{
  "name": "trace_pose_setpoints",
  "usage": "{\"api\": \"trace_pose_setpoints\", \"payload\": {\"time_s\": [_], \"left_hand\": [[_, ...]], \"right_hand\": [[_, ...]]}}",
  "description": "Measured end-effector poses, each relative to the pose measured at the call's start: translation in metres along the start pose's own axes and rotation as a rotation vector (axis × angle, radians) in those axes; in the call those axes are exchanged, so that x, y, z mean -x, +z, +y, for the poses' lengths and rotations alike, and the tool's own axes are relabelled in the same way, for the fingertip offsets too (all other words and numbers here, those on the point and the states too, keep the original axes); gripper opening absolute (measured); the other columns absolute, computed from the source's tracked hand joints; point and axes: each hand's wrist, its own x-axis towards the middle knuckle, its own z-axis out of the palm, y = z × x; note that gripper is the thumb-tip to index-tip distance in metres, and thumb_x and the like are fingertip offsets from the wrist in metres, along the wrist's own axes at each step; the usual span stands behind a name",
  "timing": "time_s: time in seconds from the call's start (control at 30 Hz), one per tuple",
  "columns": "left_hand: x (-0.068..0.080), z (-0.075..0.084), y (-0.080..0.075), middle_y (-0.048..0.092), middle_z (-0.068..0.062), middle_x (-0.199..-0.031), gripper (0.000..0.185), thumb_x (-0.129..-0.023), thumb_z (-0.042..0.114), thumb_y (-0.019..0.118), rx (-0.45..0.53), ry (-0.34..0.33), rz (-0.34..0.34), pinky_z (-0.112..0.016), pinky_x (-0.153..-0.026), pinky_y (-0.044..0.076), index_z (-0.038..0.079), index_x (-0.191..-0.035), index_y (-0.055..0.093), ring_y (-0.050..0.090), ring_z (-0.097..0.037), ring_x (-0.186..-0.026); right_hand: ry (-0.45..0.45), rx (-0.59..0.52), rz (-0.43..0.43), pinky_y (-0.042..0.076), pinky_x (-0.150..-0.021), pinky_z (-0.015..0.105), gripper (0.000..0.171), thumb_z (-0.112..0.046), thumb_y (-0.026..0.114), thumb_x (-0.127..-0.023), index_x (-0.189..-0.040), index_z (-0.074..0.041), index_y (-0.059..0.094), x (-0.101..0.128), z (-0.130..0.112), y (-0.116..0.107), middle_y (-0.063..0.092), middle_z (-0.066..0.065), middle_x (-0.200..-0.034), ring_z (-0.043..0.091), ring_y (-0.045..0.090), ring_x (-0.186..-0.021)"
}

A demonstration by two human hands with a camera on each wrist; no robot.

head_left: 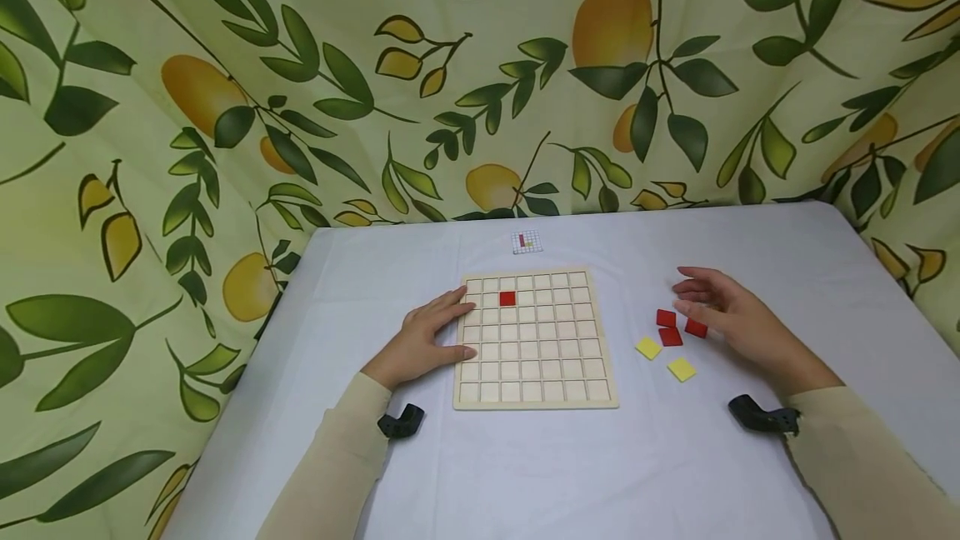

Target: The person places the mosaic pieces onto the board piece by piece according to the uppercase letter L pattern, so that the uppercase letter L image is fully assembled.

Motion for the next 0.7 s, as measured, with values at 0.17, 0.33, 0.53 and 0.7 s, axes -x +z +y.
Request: {"api": "trace_pose_setpoints", "payload": {"time_s": [0.17, 0.33, 0.53, 0.7], "left_hand": [[-0.0012, -0.0018, -0.0001, 0.024, 0.015, -0.177, 0.08, -0.094, 0.05, 0.085, 0.0, 0.015, -0.002, -0.055, -0.127, 0.011, 0.023, -0.163, 0.055, 0.018, -0.015, -0.163], [-0.0005, -0.0012, 0.0002, 0.024, 0.018, -0.176, 0.08, -0.094, 0.051, 0.084, 0.006, 0.017, -0.006, -0.053, -0.127, 0.011, 0.024, -0.163, 0.054, 0.017, -0.014, -0.163], [0.0007, -0.0001, 0.0005, 0.023, 0.018, -0.176, 0.081, -0.094, 0.051, 0.085, 0.006, 0.013, -0.004, -0.057, -0.127, 0.01, 0.024, -0.163, 0.054, 0.017, -0.014, -0.163], [0.0007, 0.0002, 0.0004, 0.024, 0.016, -0.177, 0.081, -0.094, 0.051, 0.085, 0.006, 0.018, -0.001, -0.058, -0.126, 0.01, 0.023, -0.164, 0.054, 0.017, -0.016, -0.163]], "right_hand": [[-0.001, 0.095, 0.009, 0.045, -0.087, 0.016, 0.059, -0.03, 0.078, -0.104, -0.152, -0.003, 0.058, 0.0029, -0.0012, 0.0038, 0.057, 0.02, -0.147, 0.039, 0.055, -0.125], [-0.058, 0.169, 0.023, 0.042, -0.094, 0.022, 0.04, -0.016, 0.083, -0.099, -0.135, -0.002, 0.072, 0.0031, -0.0006, 0.0065, 0.057, 0.018, -0.143, 0.039, 0.053, -0.126], [-0.043, 0.202, 0.009, 0.043, -0.097, 0.026, 0.028, -0.011, 0.082, -0.1, -0.124, 0.001, 0.075, 0.0006, 0.0009, 0.0089, 0.055, 0.019, -0.144, 0.045, 0.051, -0.131], [-0.05, 0.197, 0.021, 0.044, -0.096, 0.032, 0.024, -0.007, 0.082, -0.099, -0.121, -0.002, 0.075, 0.0011, 0.0, 0.0097, 0.057, 0.019, -0.142, 0.044, 0.053, -0.128]]}}
